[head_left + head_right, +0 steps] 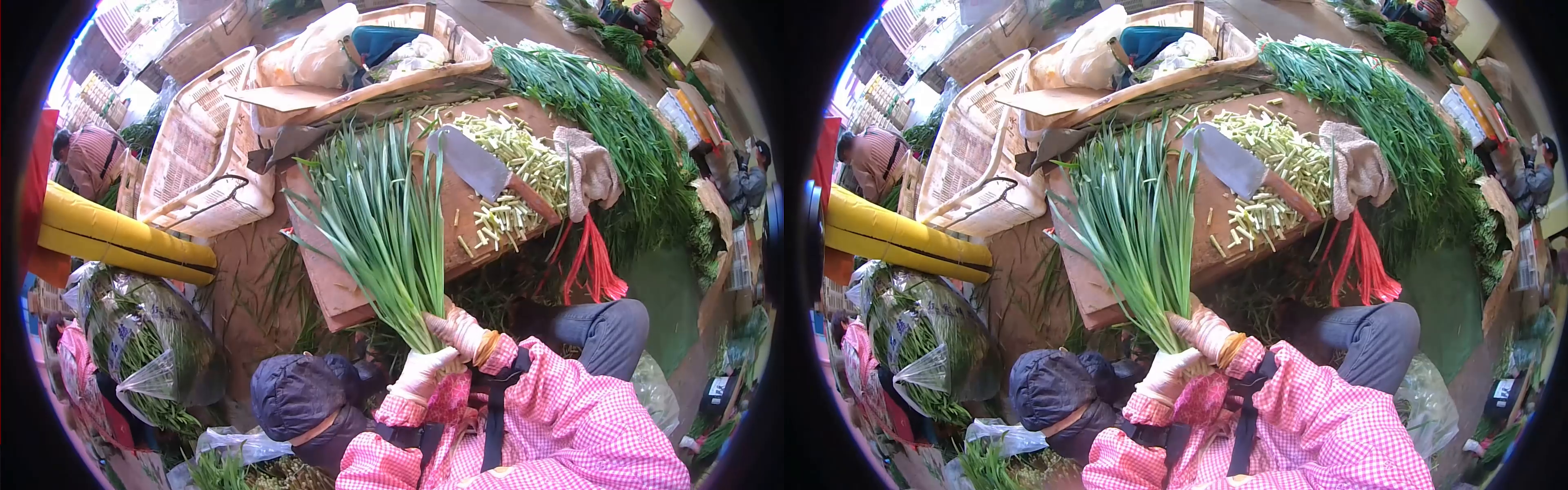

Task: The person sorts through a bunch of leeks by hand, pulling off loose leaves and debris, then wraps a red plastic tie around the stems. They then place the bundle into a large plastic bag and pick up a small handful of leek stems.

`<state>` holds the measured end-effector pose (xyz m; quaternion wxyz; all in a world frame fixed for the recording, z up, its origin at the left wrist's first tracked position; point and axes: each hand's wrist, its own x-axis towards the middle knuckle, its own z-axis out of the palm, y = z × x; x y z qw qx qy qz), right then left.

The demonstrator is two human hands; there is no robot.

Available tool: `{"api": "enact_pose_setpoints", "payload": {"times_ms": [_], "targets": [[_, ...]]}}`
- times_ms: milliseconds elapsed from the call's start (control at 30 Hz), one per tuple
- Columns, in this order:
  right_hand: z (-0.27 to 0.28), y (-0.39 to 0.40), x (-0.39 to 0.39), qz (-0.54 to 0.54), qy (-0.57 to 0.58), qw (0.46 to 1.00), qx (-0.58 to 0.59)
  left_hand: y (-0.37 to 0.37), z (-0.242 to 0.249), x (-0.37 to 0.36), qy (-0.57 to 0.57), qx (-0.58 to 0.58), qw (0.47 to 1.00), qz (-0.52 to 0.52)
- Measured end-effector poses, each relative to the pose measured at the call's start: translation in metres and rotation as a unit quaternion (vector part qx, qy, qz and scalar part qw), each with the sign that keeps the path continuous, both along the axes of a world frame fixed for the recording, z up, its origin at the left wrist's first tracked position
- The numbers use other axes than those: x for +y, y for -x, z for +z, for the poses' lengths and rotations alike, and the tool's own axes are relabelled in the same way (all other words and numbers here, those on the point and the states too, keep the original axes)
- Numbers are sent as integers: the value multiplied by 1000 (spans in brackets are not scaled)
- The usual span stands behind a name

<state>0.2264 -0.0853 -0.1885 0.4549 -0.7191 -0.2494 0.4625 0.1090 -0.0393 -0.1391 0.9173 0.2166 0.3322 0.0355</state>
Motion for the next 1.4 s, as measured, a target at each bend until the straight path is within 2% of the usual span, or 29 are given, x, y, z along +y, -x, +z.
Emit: {"api": "enact_pose_setpoints", "payload": {"times_ms": [67, 100, 200, 233, 333, 400, 467, 500, 533, 600, 633, 667, 767, 833, 867, 900, 933, 967, 1000, 1033, 1067, 1100, 1133, 1167, 1233, 1267, 1333, 1400], "targets": [[-1, 3, 1, -3, -4, 1000, -13, -2, 1, -2, -11, 1, 1000, 12], [-38, 5, -1, -11, -35, 999, 15, -2, 1, -3, -7, -4, 1000, 22], [-22, -1, 2, 12, 74, 991, 110, 1, -7, -3, -26, 27, 999, 13], [20, -12, 5, 56, 127, 984, 113, 2, -8, -2, -38, 44, 998, 5], [54, -20, 3, -7, -51, 935, 350, 7, -7, 1, -18, 65, 998, -14], [86, -27, -1, -34, -85, 928, 362, 8, -3, 3, -4, 67, 998, -10], [78, -19, 6, 7, -113, 984, 139, 6, 0, 0, 23, 59, 998, 6], [60, -13, 12, 23, -105, 994, -22, 5, -10, -2, 19, 49, 999, -8], [64, -4, 20, -21, -3, 995, -101, -5, 2, -11, -48, 31, 995, 86], [45, 3, 33, -155, 2, 988, -2, -5, -35, -16, -188, 76, 977, 69], [38, 6, 40, -206, -69, 972, 91, -4, -38, -14, -221, 92, 970, 45], [34, 6, 34, -219, -115, 957, 150, -2, -40, -17, -192, 95, 974, 68], [43, -3, 20, -215, -114, 938, 246, 0, -20, -17, -61, 76, 994, 49], [34, -20, 15, -144, -74, 974, 157, 3, -17, -15, -9, 95, 995, 1], [28, -27, 13, -108, -51, 986, 113, 3, -12, -15, -13, 95, 995, 8], [47, -34, 15, -83, -53, 988, 117, 1, -7, -16, -16, 96, 995, 16], [65, -46, 18, -25, 28, 997, -72, -1, -5, -15, -18, 97, 995, 24], [79, -59, 24, -7, 133, 943, -304, 1, -10, -16, -20, 85, 996, 21], [126, -57, 39, -42, 181, 877, -443, 0, -12, -16, -32, 93, 995, 16], [120, -63, 45, -87, 95, 773, -622, -1, -13, -17, -44, 101, 994, 10], [127, -68, 60, -72, -26, 782, -619, -2, -14, -17, -56, 109, 992, 0], [138, -68, 82, -61, -144, 780, -606, -4, -12, -19, -53, 106, 993, 20], [143, -59, 106, -64, -201, 900, -382, -5, -8, -20, -46, 113, 992, 30], [146, -50, 132, -64, -248, 958, -132, -6, -2, -19, -40, 120, 991, 42], [117, -57, 184, -55, -177, 982, 32, -7, -7, -18, -36, 129, 990, 47], [91, -62, 205, -142, -263, 924, 237, -5, -10, -16, -45, 121, 991, 41], [62, -84, 227, -248, -204, 927, 194, -2, -17, -13, -61, 105, 992, 30], [35, -99, 229, -243, -224, 929, 169, -1, -21, -12, -45, 99, 993, 45]]}}
